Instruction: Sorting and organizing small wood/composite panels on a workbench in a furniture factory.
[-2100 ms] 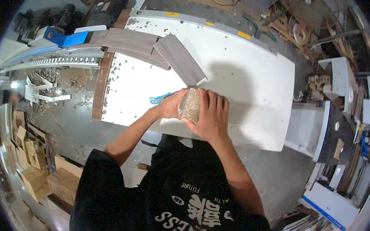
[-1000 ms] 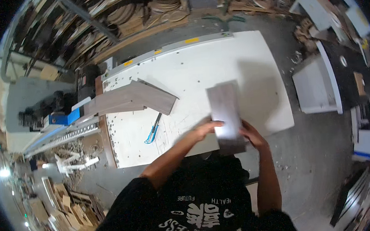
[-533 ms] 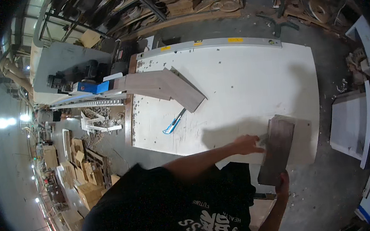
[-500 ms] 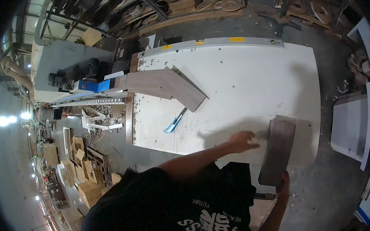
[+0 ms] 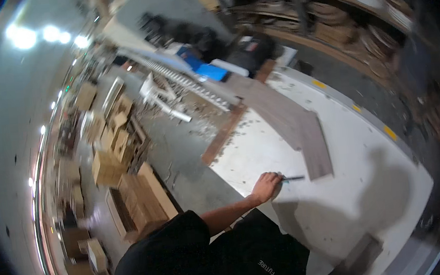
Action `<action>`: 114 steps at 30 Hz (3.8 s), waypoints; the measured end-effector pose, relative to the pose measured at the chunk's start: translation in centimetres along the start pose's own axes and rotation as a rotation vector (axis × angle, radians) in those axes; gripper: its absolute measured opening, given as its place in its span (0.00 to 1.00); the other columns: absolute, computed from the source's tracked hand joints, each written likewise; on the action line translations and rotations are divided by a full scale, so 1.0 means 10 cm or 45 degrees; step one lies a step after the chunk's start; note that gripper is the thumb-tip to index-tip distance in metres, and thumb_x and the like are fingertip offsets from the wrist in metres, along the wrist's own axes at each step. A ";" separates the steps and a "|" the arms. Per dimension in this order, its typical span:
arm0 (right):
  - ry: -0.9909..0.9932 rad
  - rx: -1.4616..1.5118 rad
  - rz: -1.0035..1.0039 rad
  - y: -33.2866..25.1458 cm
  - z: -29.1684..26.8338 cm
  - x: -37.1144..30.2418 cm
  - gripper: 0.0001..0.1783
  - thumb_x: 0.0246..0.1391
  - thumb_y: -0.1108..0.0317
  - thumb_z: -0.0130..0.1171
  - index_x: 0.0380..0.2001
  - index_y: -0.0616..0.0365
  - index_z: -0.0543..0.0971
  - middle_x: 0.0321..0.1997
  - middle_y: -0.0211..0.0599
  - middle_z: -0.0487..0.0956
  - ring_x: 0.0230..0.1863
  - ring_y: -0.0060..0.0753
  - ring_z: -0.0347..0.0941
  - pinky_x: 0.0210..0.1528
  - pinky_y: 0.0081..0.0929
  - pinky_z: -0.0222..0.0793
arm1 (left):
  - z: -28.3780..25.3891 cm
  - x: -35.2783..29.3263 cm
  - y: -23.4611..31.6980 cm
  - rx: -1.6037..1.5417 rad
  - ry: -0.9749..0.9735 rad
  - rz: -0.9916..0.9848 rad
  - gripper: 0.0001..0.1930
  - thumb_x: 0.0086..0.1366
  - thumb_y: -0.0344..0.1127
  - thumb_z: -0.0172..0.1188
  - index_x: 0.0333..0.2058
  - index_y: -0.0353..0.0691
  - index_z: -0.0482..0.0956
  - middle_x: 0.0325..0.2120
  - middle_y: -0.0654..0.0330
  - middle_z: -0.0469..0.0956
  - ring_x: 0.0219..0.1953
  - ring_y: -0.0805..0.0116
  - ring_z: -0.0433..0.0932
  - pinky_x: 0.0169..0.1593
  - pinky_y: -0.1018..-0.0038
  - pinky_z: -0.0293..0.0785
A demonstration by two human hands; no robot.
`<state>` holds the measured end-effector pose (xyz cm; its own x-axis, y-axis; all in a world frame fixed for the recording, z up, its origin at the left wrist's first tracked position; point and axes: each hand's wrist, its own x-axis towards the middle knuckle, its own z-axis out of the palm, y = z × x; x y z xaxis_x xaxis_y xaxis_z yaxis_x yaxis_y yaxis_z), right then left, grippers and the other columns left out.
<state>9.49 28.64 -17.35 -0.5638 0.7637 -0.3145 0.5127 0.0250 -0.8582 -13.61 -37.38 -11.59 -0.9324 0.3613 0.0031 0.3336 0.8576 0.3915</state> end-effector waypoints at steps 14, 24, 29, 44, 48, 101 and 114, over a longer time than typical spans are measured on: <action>-0.617 -0.666 -0.731 -2.35 4.53 -1.10 0.68 0.47 0.40 0.84 0.80 0.68 0.61 0.81 0.66 0.65 0.82 0.67 0.59 0.83 0.57 0.55 | -1.52 0.50 -1.76 -0.126 0.076 0.027 0.28 0.69 0.51 0.71 0.56 0.34 0.81 0.51 0.46 0.82 0.56 0.42 0.79 0.66 0.50 0.71; -0.717 -0.734 -0.355 -2.02 4.42 -1.44 0.55 0.46 0.49 0.89 0.68 0.69 0.72 0.62 0.52 0.79 0.60 0.52 0.79 0.64 0.45 0.77 | -2.00 2.98 -2.59 0.085 0.077 0.338 0.41 0.69 0.71 0.64 0.63 0.39 0.81 0.65 0.44 0.78 0.69 0.41 0.76 0.72 0.46 0.67; -0.422 -0.968 -0.357 -2.19 4.64 -2.08 0.60 0.46 0.48 0.88 0.73 0.68 0.66 0.65 0.58 0.79 0.67 0.56 0.78 0.71 0.46 0.73 | -1.86 3.93 -2.64 0.240 -1.020 0.157 0.58 0.49 0.67 0.84 0.71 0.36 0.75 0.65 0.41 0.81 0.69 0.40 0.77 0.75 0.54 0.70; -0.637 -1.138 -0.646 -2.49 2.95 -2.45 0.23 0.60 0.63 0.74 0.58 0.54 0.84 0.56 0.41 0.81 0.57 0.51 0.81 0.58 0.47 0.82 | -1.84 3.79 -1.62 0.131 -1.235 0.152 0.48 0.40 0.54 0.90 0.60 0.36 0.86 0.57 0.44 0.88 0.62 0.45 0.84 0.67 0.59 0.77; -0.724 -1.363 -0.839 -2.28 3.11 -2.54 0.16 0.64 0.67 0.66 0.55 0.50 0.85 0.56 0.38 0.80 0.62 0.44 0.78 0.62 0.45 0.81 | -1.50 3.57 -1.18 0.101 -1.060 0.257 0.50 0.40 0.62 0.88 0.57 0.32 0.86 0.55 0.42 0.88 0.61 0.43 0.84 0.65 0.58 0.79; -0.338 -1.046 -1.040 -2.58 3.69 -2.21 0.65 0.44 0.61 0.86 0.83 0.49 0.61 0.90 0.46 0.50 0.90 0.52 0.44 0.91 0.56 0.43 | -0.64 2.58 0.69 -0.619 -1.003 0.624 0.18 0.82 0.44 0.55 0.52 0.37 0.86 0.47 0.45 0.89 0.50 0.45 0.88 0.57 0.58 0.81; -0.243 -1.073 -0.818 -2.26 2.87 -2.05 0.66 0.44 0.45 0.86 0.83 0.37 0.62 0.89 0.46 0.51 0.89 0.63 0.44 0.89 0.67 0.39 | -1.04 1.25 -0.88 -1.130 -0.400 -0.139 0.41 0.81 0.68 0.48 0.78 0.41 0.63 0.77 0.48 0.63 0.79 0.52 0.60 0.80 0.58 0.52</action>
<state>-9.15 -6.07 -3.13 -0.9410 0.3375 -0.0254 0.3244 0.8779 -0.3522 -29.67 -44.25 -5.42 -0.8291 0.4886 -0.2719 -0.1010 0.3475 0.9322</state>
